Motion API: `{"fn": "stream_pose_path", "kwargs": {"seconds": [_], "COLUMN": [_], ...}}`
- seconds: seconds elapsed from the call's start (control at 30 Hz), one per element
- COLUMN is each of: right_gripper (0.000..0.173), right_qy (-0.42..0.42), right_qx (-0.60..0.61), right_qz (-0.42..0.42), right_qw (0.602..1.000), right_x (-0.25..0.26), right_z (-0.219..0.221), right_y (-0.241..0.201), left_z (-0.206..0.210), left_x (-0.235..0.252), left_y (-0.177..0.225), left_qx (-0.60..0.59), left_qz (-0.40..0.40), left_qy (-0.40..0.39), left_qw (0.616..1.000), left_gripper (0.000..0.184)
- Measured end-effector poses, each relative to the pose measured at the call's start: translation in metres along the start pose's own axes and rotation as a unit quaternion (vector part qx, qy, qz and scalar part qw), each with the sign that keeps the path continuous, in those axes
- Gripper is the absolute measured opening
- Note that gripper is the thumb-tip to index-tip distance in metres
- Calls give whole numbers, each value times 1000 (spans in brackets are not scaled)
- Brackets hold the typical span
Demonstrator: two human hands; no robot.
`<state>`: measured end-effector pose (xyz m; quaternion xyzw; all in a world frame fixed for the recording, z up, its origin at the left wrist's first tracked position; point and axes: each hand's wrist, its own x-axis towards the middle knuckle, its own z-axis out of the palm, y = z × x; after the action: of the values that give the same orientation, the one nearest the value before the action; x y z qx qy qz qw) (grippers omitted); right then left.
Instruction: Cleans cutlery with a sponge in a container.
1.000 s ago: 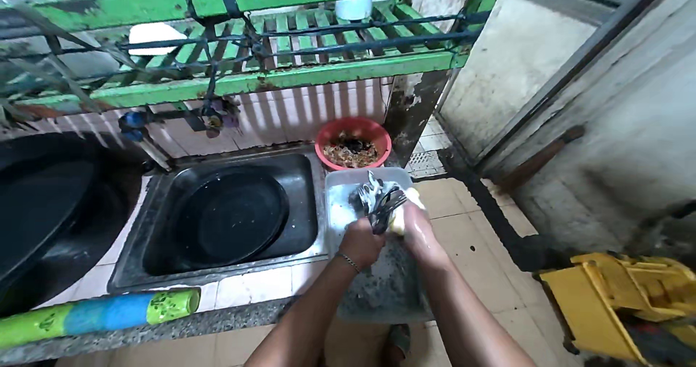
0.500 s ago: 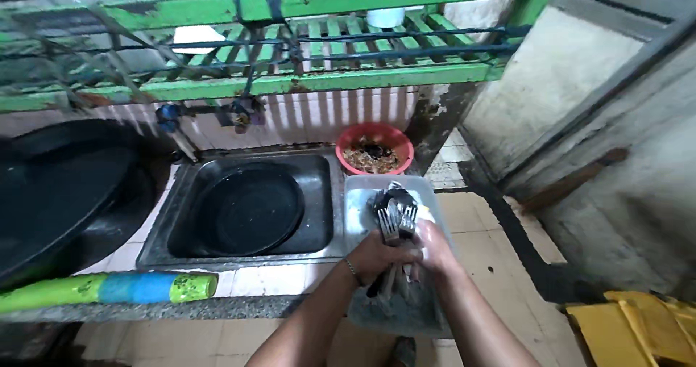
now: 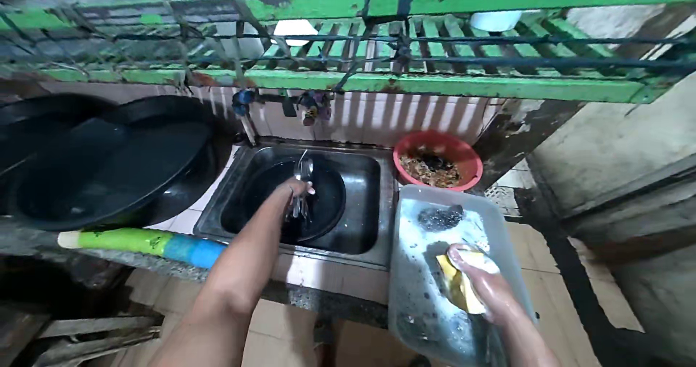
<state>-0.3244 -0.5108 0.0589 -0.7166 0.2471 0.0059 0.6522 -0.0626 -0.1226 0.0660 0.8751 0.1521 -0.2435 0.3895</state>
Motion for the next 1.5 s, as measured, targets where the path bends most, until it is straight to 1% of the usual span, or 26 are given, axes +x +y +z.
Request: {"fn": "stream_pose_path", "kwargs": {"seconds": [0.1, 0.17, 0.27, 0.33, 0.4, 0.47, 0.5, 0.57, 0.67, 0.73, 0.83, 0.87, 0.93, 1.0, 1.03, 1.1, 1.13, 1.17, 1.2, 1.23, 1.27, 1.3, 1.33, 1.4, 1.47, 1.5], "right_gripper": [35, 46, 63, 59, 57, 46, 36, 25, 38, 45, 40, 36, 32, 23, 21, 26, 31, 37, 47, 61, 72, 76, 68, 37, 25, 24], "right_qy": [42, 89, 168, 146, 62, 14, 16, 97, 262, 315, 279, 263, 225, 194, 170, 112, 113, 121, 116, 101, 79, 55, 40, 10, -4, 7], "right_qx": [-74, -110, -23, 110, 245, 297, 299, 261, 190, 176, 196, 209, 251, 298, 326, 387, 394, 393, 388, 386, 381, 376, 365, 351, 332, 312], "right_qz": [21, 55, 89, 55, 9, -2, -1, 7, -26, -26, 17, 13, -44, -104, -132, -184, -193, -186, -170, -148, -125, -91, -52, 7, 21, 10], "right_qw": [996, 988, 981, 982, 967, 955, 954, 960, 946, 932, 940, 942, 941, 929, 920, 897, 891, 892, 898, 905, 913, 920, 929, 936, 943, 950], "right_x": [3, 4, 10, 13, 18, 20, 19, 17, 18, 16, 3, 2, 3, 7, 8, 14, 15, 13, 9, 5, 2, -2, -5, -3, 7, 15], "right_z": [4, 12, 34, 50, 66, 76, 77, 74, 75, 79, 81, 74, 54, 45, 44, 43, 46, 47, 45, 40, 34, 25, 17, -1, -17, -23], "right_y": [4, 3, -9, -24, -40, -48, -49, -47, -40, -39, -41, -40, -33, -27, -23, -11, -8, -8, -8, -13, -21, -32, -44, -54, -55, -53], "left_z": [-15, 1, 47, 87, 127, 162, 169, 161, 161, 163, 164, 167, 179, 182, 184, 186, 188, 190, 191, 194, 194, 191, 191, 196, 200, 202], "left_x": [10, -12, -69, -115, -150, -163, -168, -185, -194, -198, -197, -196, -196, -200, -202, -206, -210, -216, -221, -224, -224, -225, -226, -233, -242, -244], "left_y": [13, 24, 47, 62, 72, 77, 79, 81, 73, 72, 76, 74, 67, 64, 64, 69, 73, 78, 82, 88, 94, 99, 100, 97, 100, 103], "left_qx": [56, 9, -90, -148, -225, -263, -258, -217, -243, -261, -183, -160, -159, -207, -248, -317, -326, -312, -264, -176, -60, 55, 142, 268, 318, 322], "left_qz": [-1, 38, 125, 154, 143, 119, 110, 112, 97, 73, 95, 107, 119, 113, 106, 91, 90, 99, 119, 158, 215, 271, 325, 405, 436, 431], "left_qy": [9, 0, -64, -151, -272, -362, -372, -386, -416, -411, -370, -371, -398, -468, -511, -566, -564, -536, -482, -409, -327, -253, -192, -90, -51, -65], "left_qw": [998, 999, 986, 965, 925, 886, 885, 890, 871, 870, 906, 909, 896, 852, 816, 756, 753, 778, 827, 881, 918, 927, 915, 869, 840, 840], "left_gripper": [46, 42, 43, 38, 31, 27, 27, 30, 26, 19, 27, 29, 25, 20, 22, 27, 27, 24, 20, 19, 25, 29, 31, 32, 29, 28]}}
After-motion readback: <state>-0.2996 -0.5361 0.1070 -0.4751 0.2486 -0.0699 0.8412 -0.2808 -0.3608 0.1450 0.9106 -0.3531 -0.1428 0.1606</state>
